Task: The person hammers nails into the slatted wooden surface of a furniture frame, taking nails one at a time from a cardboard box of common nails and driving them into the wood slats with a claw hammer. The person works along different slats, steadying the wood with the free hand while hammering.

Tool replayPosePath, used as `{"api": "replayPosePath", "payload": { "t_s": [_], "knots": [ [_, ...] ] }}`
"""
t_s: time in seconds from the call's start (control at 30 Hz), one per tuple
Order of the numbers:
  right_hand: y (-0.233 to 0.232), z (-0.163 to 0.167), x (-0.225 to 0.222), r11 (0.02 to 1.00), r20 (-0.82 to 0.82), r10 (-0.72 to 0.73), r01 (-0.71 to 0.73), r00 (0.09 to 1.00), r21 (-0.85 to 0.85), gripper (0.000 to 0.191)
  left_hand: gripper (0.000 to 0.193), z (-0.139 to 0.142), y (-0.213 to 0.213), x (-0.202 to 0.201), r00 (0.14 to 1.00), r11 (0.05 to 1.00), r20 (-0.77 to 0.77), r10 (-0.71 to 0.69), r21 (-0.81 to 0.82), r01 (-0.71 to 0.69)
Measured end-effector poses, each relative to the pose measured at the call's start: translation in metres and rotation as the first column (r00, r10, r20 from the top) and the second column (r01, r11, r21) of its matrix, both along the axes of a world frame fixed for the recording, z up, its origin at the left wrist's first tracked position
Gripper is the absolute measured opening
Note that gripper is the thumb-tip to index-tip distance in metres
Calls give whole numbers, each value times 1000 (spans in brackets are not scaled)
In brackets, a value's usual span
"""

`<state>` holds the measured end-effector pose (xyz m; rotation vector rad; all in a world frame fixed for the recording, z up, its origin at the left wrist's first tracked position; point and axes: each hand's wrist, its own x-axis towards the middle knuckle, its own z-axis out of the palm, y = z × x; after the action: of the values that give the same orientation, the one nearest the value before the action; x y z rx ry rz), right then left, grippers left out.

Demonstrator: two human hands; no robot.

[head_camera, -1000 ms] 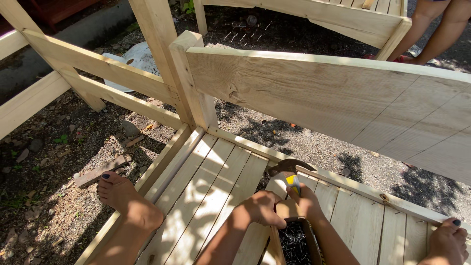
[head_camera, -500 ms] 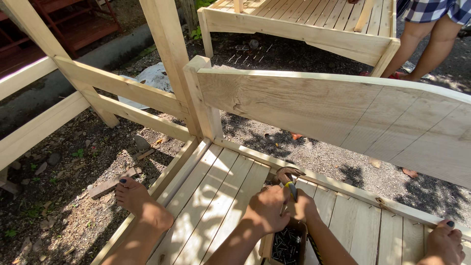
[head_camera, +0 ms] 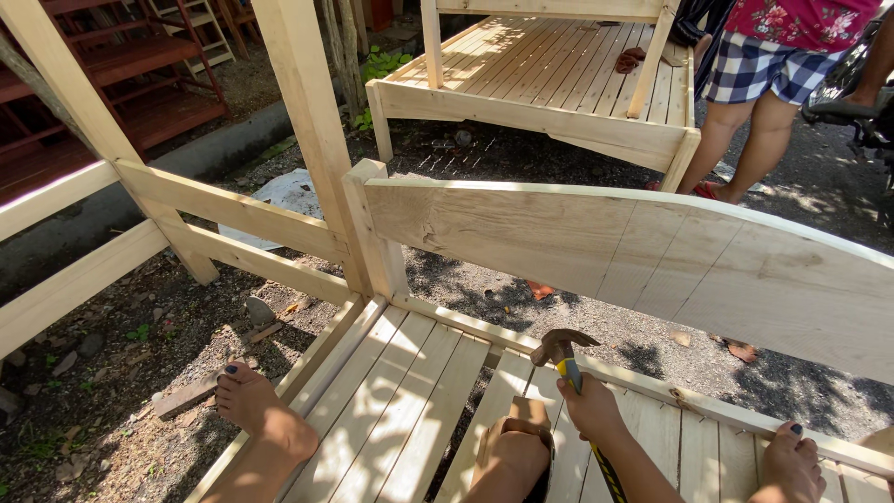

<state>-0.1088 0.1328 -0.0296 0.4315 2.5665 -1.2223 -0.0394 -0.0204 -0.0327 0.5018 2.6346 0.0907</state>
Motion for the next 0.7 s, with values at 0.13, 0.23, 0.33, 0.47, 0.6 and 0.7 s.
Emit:
{"api": "replayPosePath", "payload": {
  "t_s": [0.13, 0.23, 0.33, 0.47, 0.6, 0.7],
  "knots": [
    [-6, -7, 1, 998, 26, 39, -37, 999, -50, 42, 23, 6, -3, 6, 999, 999, -3, 32, 38, -32],
    [-12, -14, 0, 995, 4, 72, -72, 997, -64, 42, 25, 11, -4, 9, 999, 997, -2, 50, 65, -50],
    [-19, -19, -1, 995, -9, 87, -87, 996, -38, 40, 27, 13, -5, 11, 997, 993, 7, 72, 92, -73],
    [-29, -20, 0, 987, -12, 162, -162, 987, 6, 40, 29, 22, -7, 14, 993, 985, 20, 113, 129, -115],
    [-34, -21, 2, 976, -29, 211, -209, 977, 62, 40, 32, 51, -10, 22, 980, 965, 55, 192, 171, -199],
    [-33, -22, 1, 978, -26, 206, -204, 978, 51, 41, 34, 87, -13, 32, 927, 904, 146, 344, 217, -370]
  ]
}}
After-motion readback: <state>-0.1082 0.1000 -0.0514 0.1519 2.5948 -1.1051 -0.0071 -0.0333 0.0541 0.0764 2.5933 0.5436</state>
